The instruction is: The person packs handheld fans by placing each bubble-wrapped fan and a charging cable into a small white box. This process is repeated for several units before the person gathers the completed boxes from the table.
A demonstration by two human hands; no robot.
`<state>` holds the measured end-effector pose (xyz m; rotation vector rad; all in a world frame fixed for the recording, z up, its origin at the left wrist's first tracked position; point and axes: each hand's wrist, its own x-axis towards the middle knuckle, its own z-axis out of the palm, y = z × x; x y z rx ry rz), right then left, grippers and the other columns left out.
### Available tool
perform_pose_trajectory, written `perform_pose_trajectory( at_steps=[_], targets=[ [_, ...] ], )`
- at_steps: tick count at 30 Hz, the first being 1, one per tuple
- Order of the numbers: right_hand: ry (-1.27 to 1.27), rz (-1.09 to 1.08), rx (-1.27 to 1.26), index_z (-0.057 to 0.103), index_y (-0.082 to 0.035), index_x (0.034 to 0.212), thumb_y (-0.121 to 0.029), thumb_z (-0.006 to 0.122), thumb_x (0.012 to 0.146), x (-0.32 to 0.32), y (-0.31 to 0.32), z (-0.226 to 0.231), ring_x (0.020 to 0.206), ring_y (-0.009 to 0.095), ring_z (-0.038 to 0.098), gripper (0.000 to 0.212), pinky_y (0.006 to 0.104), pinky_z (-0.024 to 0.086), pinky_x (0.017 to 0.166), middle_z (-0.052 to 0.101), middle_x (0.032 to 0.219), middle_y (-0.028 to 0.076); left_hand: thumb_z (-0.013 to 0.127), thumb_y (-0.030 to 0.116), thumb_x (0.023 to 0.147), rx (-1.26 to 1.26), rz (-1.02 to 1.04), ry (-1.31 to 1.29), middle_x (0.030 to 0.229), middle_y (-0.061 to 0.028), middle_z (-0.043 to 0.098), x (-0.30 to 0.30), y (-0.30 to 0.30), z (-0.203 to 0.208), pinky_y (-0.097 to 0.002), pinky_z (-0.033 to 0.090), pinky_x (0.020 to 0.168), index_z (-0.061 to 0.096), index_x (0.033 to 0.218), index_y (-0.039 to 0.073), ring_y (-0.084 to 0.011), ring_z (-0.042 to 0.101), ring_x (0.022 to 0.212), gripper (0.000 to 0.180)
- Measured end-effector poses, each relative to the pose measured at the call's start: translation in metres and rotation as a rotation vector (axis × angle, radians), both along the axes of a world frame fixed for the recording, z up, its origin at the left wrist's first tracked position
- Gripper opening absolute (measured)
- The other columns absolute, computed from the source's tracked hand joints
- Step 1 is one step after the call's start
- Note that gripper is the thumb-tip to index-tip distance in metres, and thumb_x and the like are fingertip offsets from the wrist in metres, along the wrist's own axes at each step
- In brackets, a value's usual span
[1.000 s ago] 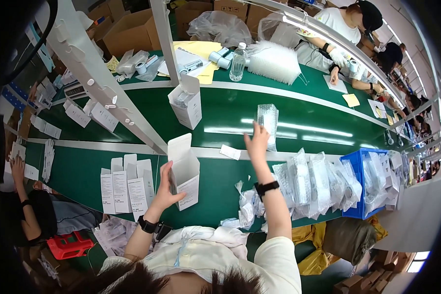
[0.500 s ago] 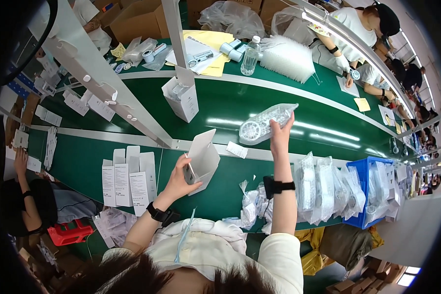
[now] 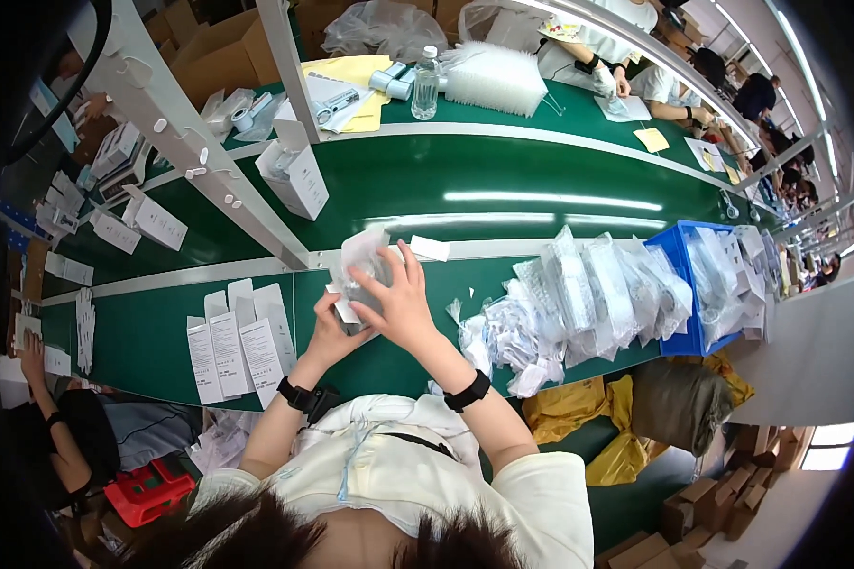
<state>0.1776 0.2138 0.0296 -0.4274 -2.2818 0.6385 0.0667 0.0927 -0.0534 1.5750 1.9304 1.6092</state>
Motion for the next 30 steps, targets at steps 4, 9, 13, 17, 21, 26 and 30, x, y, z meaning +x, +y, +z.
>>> perform_pose_trajectory(
  at_steps=[4,9,13,17,21,26,30],
  targets=[
    [0.016,-0.034,0.039,0.056,-0.012,0.106,-0.01,0.063,0.071,0.035,0.032,-0.037,0.111,0.034,0.039,0.036,0.0439,0.033,0.092,0.046,0.111,0.013,0.077,0.007,0.058,-0.058,-0.05,0.057,0.124,-0.0265,0.03,-0.011,-0.024,-0.015,-0.0434,0.037,0.091,0.02,0.11,0.009,-0.0416,0.04,0.112,0.077],
    [-1.031,-0.681,0.084,0.059,-0.008,0.096,-0.013,0.065,0.069,0.118,0.122,-0.115,0.099,0.031,0.047,0.029,0.0406,0.044,0.076,0.051,0.103,0.012,0.077,0.012,0.061,-0.221,0.039,0.006,0.123,-0.0255,0.03,-0.02,-0.051,-0.007,-0.041,0.037,0.091,0.019,0.112,0.008,-0.0405,0.041,0.112,0.077],
    [-0.983,-0.56,0.139,0.06,-0.006,0.083,-0.017,0.067,0.068,0.148,0.155,-0.146,0.093,0.03,0.051,0.02,0.0413,0.046,0.069,0.054,0.093,0.013,0.075,0.015,0.064,-0.279,0.043,-0.063,0.122,-0.0242,0.032,-0.024,-0.061,0.017,-0.0388,0.037,0.092,0.02,0.113,0.007,-0.0391,0.042,0.111,0.075],
    [-0.693,-0.472,0.138,0.058,-0.006,0.078,-0.017,0.061,0.074,0.146,0.16,-0.152,0.083,0.026,0.055,0.013,0.0385,0.045,0.061,0.056,0.083,0.012,0.075,0.018,0.065,-0.313,0.036,-0.139,0.115,-0.0203,0.036,-0.019,-0.062,0.033,-0.0369,0.035,0.092,0.022,0.113,0.005,-0.0344,0.042,0.11,0.073],
    [-0.202,-0.416,-0.136,0.052,-0.008,0.082,-0.019,0.05,0.086,0.127,0.15,-0.129,0.073,0.019,0.057,0.012,0.0305,0.043,0.052,0.055,0.076,0.008,0.075,0.019,0.065,-0.31,0.02,-0.044,0.114,-0.0193,0.037,-0.02,-0.061,0.044,-0.0363,0.033,0.093,0.025,0.112,0.004,-0.0333,0.041,0.111,0.07],
    [0.416,-0.351,-1.038,0.041,-0.012,0.084,-0.029,0.036,0.095,0.066,0.109,-0.11,0.065,0.008,0.054,0.02,0.0193,0.039,0.049,0.053,0.076,0.002,0.074,0.017,0.064,-0.361,0.014,-0.015,0.12,-0.0211,0.034,-0.022,-0.057,0.046,-0.0366,0.032,0.095,0.028,0.11,0.004,-0.0358,0.038,0.115,0.067],
    [0.176,-0.377,-0.887,0.047,-0.008,0.094,-0.026,0.049,0.089,0.023,0.106,-0.152,0.071,0.015,0.056,0.019,0.0242,0.045,0.057,0.057,0.085,0.006,0.074,0.016,0.064,-0.303,-0.045,-0.017,0.126,-0.0216,0.031,-0.02,-0.045,0.051,-0.0364,0.031,0.096,0.028,0.109,0.004,-0.0357,0.036,0.117,0.066]
  ],
)
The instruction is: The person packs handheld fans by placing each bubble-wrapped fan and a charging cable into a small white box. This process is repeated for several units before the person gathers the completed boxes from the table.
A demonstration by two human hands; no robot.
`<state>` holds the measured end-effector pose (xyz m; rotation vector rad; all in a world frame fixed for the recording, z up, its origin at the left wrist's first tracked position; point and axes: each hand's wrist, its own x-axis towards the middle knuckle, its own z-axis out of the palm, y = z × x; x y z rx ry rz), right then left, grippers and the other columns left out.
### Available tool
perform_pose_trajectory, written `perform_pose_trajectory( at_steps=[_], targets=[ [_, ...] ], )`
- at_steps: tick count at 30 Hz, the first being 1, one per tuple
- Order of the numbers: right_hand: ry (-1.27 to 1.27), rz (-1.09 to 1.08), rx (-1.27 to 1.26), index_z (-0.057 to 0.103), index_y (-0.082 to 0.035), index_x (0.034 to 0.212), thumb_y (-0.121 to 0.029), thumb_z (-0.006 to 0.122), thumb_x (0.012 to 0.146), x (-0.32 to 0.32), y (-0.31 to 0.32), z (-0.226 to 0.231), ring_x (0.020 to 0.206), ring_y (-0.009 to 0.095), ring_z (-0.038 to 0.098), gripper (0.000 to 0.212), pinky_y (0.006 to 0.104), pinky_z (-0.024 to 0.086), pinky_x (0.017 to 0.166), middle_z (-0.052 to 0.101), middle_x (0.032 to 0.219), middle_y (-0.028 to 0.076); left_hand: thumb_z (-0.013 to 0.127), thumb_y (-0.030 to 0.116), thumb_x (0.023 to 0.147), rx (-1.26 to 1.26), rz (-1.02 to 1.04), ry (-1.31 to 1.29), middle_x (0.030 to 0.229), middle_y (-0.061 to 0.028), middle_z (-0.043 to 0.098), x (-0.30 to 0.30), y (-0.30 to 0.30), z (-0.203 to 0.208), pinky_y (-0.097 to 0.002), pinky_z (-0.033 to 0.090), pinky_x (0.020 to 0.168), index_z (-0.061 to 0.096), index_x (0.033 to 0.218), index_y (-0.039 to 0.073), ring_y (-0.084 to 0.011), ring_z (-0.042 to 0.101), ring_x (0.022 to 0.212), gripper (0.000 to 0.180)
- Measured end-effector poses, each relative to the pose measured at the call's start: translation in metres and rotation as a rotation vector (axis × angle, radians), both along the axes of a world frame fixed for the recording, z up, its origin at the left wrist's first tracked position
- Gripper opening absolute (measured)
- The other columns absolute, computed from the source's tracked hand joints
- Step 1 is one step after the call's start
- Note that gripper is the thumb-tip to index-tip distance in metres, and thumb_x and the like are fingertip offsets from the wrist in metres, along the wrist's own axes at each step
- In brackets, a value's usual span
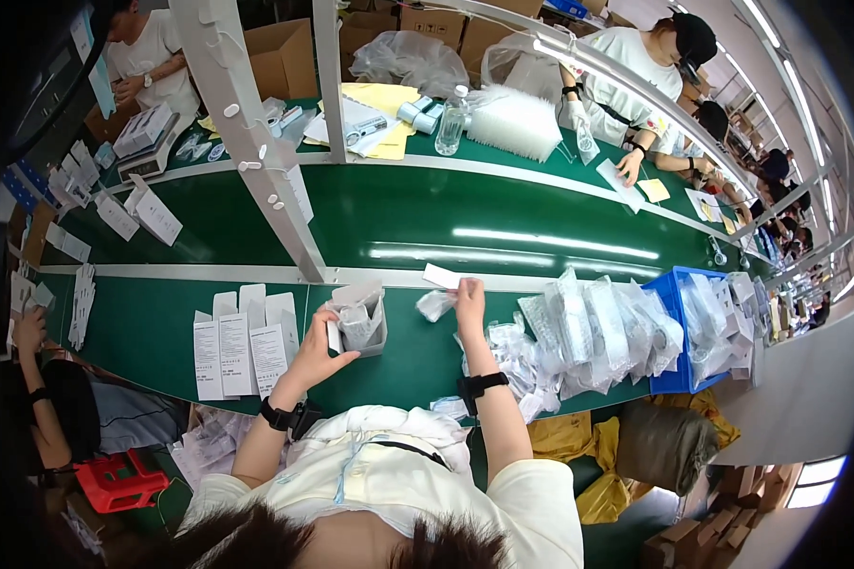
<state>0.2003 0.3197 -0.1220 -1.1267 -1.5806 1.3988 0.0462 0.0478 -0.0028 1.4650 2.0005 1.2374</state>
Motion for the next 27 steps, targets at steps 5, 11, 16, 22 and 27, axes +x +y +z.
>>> perform_pose_trajectory(
  at_steps=[5,11,16,22,27],
  targets=[
    [-0.608,0.449,0.791,0.051,-0.007,0.111,-0.025,0.066,0.074,-0.025,-0.05,0.017,0.089,0.031,0.053,0.044,0.038,0.045,0.078,0.058,0.092,0.013,0.074,0.013,0.064,0.144,0.099,0.002,0.132,-0.0208,0.027,-0.001,-0.012,0.0,-0.0383,0.032,0.097,0.03,0.112,0.006,-0.0375,0.035,0.119,0.065],
    [-0.61,0.625,0.825,0.048,-0.006,0.114,-0.017,0.065,0.074,-0.04,-0.059,0.016,0.093,0.031,0.051,0.045,0.0376,0.044,0.079,0.058,0.094,0.012,0.074,0.009,0.064,0.076,0.161,0.02,0.12,-0.0173,0.043,-0.004,-0.005,0.014,-0.0353,0.04,0.086,0.048,0.102,0.003,-0.0304,0.048,0.107,0.046],
    [-0.18,0.353,0.396,0.058,-0.003,0.096,-0.004,0.065,0.07,-0.035,-0.051,0.018,0.072,0.024,0.057,0.028,0.0286,0.046,0.066,0.059,0.082,0.01,0.073,0.007,0.062,0.113,0.34,-0.016,0.099,-0.0118,0.059,-0.009,0.005,0.016,-0.0308,0.046,0.067,0.058,0.078,-0.002,-0.0223,0.059,0.077,0.024],
    [0.029,0.541,0.854,0.061,-0.003,0.083,0.003,0.065,0.062,-0.026,-0.094,0.163,0.061,0.02,0.055,0.022,0.0261,0.045,0.056,0.058,0.077,0.009,0.071,0.006,0.063,0.027,0.404,-0.18,0.09,-0.0146,0.062,-0.016,0.006,0.023,-0.0289,0.046,0.063,0.059,0.081,-0.003,-0.0254,0.06,0.072,0.023],
    [-0.302,1.173,1.306,0.061,-0.005,0.083,-0.006,0.063,0.06,-0.059,-0.118,0.173,0.077,0.02,0.051,0.024,0.0277,0.044,0.066,0.054,0.085,0.003,0.069,0.004,0.066,0.014,0.415,-0.223,0.087,-0.0134,0.062,-0.016,0.013,0.022,-0.027,0.046,0.061,0.059,0.081,-0.005,-0.0202,0.06,0.069,0.02]
  ],
)
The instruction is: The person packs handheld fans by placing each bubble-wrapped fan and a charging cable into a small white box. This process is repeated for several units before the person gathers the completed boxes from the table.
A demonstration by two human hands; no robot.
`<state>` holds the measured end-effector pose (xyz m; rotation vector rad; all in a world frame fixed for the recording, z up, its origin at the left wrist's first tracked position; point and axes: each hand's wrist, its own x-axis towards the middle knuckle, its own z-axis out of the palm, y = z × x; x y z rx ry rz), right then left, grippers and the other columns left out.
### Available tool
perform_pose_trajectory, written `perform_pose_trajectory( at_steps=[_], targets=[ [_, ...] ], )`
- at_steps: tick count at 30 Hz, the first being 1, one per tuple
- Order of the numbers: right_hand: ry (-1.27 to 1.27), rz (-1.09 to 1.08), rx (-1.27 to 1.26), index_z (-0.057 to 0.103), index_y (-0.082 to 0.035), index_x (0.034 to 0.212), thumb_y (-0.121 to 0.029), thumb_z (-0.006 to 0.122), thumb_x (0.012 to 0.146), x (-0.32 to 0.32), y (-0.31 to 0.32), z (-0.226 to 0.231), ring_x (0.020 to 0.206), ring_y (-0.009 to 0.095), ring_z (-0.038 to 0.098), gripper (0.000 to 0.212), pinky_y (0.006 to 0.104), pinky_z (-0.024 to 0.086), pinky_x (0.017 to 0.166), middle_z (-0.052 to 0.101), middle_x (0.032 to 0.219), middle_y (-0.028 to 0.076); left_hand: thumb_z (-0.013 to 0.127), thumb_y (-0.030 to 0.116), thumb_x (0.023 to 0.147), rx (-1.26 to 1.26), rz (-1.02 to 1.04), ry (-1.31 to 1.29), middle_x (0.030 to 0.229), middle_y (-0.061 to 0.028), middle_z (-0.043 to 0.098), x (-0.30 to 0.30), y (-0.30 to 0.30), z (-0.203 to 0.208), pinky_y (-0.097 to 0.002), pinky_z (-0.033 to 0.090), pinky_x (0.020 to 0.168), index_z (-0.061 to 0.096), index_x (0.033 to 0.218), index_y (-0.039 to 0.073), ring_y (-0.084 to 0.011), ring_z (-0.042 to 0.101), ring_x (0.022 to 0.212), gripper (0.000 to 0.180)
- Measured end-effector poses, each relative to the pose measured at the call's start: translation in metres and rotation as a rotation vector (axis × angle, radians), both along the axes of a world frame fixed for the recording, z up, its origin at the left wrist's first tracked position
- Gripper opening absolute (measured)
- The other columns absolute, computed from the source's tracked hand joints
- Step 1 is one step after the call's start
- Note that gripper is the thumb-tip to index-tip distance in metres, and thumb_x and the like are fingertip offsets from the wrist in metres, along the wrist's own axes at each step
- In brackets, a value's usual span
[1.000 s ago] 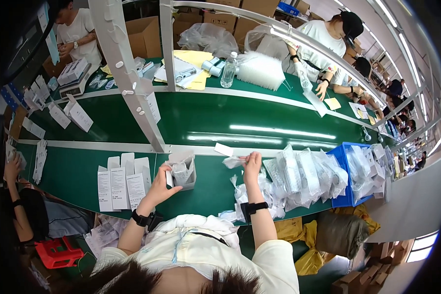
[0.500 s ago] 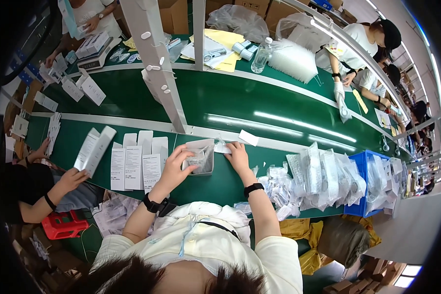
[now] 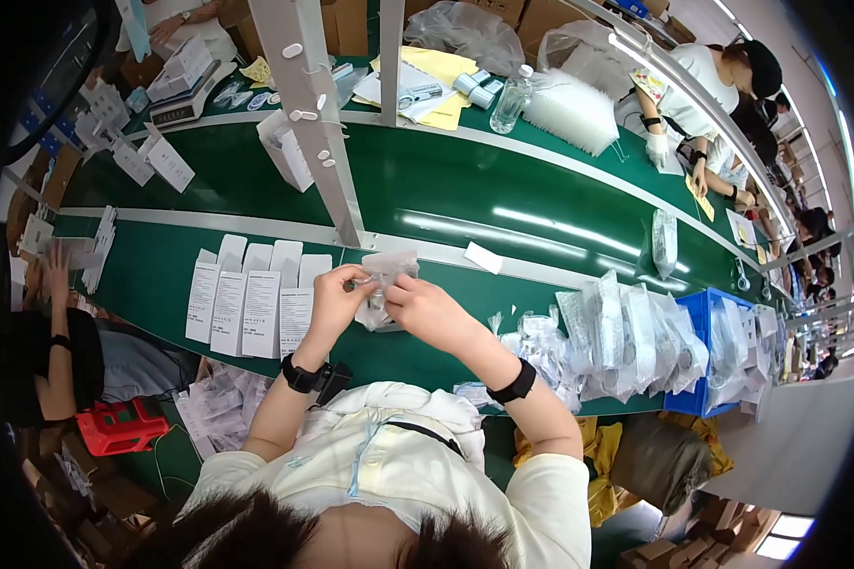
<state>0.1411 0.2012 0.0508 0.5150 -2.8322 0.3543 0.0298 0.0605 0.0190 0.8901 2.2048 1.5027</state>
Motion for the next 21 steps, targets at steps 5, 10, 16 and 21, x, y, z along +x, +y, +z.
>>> perform_pose_trajectory(
  at_steps=[5,10,16,21],
  targets=[
    [-0.026,0.004,0.072,0.061,-0.006,0.084,-0.017,0.063,0.064,0.0,-0.013,0.007,0.088,0.02,0.049,0.023,0.0358,0.041,0.078,0.052,0.087,0.003,0.065,0.002,0.072,0.138,0.034,-0.159,0.094,-0.011,0.062,-0.007,-0.009,-0.017,-0.0284,0.048,0.064,0.059,0.08,-0.006,-0.0171,0.06,0.077,0.012],
    [0.114,-0.19,-0.028,0.06,-0.006,0.089,-0.023,0.067,0.064,0.022,-0.025,-0.019,0.093,0.022,0.047,0.031,0.0406,0.036,0.088,0.052,0.099,0.005,0.059,0.0,0.077,0.316,-0.11,-0.193,0.111,-0.0118,0.055,-0.002,-0.018,-0.024,-0.0294,0.047,0.077,0.056,0.094,-0.003,-0.0187,0.056,0.095,0.017],
    [0.295,-0.294,-0.346,0.05,-0.005,0.114,-0.022,0.073,0.062,0.034,-0.001,-0.029,0.11,0.026,0.043,0.06,0.0406,0.029,0.1,0.044,0.122,0.01,0.061,0.009,0.076,-0.198,0.141,0.362,0.132,-0.018,0.034,-0.037,-0.07,-0.045,-0.0419,0.026,0.101,0.039,0.122,0.003,-0.031,0.03,0.125,0.052],
    [0.012,-0.367,-0.924,0.034,-0.005,0.129,-0.02,0.077,0.06,0.017,0.003,-0.091,0.12,0.028,0.037,0.083,0.0408,0.027,0.102,0.037,0.129,0.013,0.068,0.02,0.069,-0.712,-0.083,0.704,0.138,-0.0192,0.022,-0.022,-0.086,-0.085,-0.0442,0.02,0.104,0.035,0.126,0.003,-0.0358,0.021,0.128,0.068]
  ],
)
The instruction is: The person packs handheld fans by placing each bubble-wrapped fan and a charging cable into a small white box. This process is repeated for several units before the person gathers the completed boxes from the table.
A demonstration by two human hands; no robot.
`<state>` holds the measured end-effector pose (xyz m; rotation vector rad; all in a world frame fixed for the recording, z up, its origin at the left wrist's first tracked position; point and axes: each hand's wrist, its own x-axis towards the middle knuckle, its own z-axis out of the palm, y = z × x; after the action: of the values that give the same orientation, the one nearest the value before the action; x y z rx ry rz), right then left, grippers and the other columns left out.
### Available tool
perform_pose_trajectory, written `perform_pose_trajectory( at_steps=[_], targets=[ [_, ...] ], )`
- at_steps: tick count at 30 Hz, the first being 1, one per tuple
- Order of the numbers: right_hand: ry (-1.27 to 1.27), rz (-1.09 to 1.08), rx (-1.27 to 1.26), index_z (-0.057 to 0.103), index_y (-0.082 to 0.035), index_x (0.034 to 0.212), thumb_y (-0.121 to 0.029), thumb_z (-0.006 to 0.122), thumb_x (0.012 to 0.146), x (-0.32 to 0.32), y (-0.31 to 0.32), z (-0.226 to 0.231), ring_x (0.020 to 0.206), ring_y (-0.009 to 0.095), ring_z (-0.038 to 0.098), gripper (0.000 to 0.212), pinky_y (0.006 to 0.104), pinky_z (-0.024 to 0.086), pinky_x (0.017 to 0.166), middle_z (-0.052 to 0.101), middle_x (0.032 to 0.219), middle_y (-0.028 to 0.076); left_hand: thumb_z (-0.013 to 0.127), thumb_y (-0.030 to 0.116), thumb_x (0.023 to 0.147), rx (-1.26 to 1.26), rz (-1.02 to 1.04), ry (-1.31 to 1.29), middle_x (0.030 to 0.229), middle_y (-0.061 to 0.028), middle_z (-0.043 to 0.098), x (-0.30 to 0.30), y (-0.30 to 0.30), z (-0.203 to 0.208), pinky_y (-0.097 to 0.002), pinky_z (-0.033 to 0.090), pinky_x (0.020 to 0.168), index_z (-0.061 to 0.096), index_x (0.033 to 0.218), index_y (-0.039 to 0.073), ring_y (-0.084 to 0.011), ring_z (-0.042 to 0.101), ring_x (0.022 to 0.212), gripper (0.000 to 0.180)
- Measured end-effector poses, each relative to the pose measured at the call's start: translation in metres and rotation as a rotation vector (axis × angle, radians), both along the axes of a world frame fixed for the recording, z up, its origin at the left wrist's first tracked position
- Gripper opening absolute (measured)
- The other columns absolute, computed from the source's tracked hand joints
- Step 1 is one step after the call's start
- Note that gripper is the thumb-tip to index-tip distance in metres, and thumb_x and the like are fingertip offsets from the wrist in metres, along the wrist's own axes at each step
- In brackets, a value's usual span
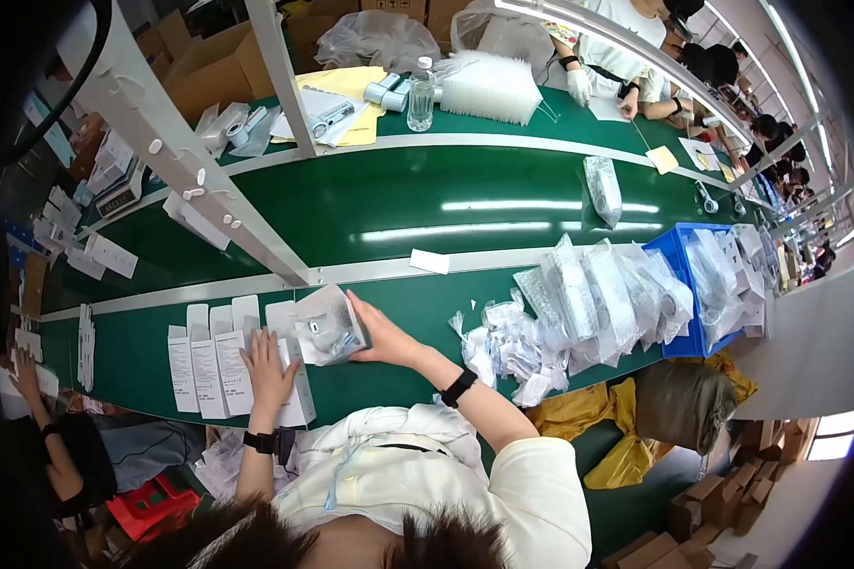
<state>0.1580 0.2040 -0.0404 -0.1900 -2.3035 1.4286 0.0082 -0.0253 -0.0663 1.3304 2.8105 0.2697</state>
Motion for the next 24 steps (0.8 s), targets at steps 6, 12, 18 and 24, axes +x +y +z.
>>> perform_pose_trajectory(
  at_steps=[6,12,18,24],
  targets=[
    [-0.042,-0.108,-0.324,0.021,-0.006,0.134,-0.01,0.078,0.057,-0.037,0.071,-0.01,0.118,0.024,0.038,0.096,0.0377,0.037,0.096,0.037,0.128,0.012,0.07,0.019,0.068,0.298,-0.115,-0.368,0.136,-0.0181,0.025,0.021,0.027,0.005,-0.0416,0.03,0.099,0.035,0.126,0.003,-0.0339,0.028,0.124,0.07],
    [0.049,-0.573,0.019,0.024,-0.006,0.132,-0.013,0.078,0.055,-0.04,0.208,-0.026,0.111,0.03,0.042,0.095,0.0375,0.04,0.09,0.041,0.121,0.015,0.07,0.013,0.068,0.241,0.057,-1.01,0.124,-0.0158,0.042,-0.001,0.027,-0.034,-0.0367,0.038,0.092,0.032,0.128,0.004,-0.0296,0.041,0.115,0.072],
    [-0.764,-0.885,0.853,0.041,-0.006,0.121,-0.028,0.075,0.06,0.053,0.195,0.019,0.105,0.031,0.045,0.073,0.0382,0.046,0.078,0.045,0.115,0.015,0.071,0.009,0.066,0.552,0.203,-1.315,0.119,-0.0132,0.045,0.011,0.035,0.033,-0.0364,0.039,0.09,0.027,0.13,0.007,-0.0253,0.044,0.112,0.078],
    [-1.321,-1.196,1.009,0.048,-0.003,0.108,-0.028,0.073,0.057,0.211,0.19,-0.03,0.088,0.03,0.054,0.062,0.0387,0.048,0.069,0.055,0.092,0.012,0.073,0.008,0.061,0.853,-0.121,-1.096,0.125,-0.0139,0.036,0.03,0.079,0.062,-0.0396,0.039,0.09,0.027,0.129,0.013,-0.0263,0.041,0.114,0.082]
  ],
)
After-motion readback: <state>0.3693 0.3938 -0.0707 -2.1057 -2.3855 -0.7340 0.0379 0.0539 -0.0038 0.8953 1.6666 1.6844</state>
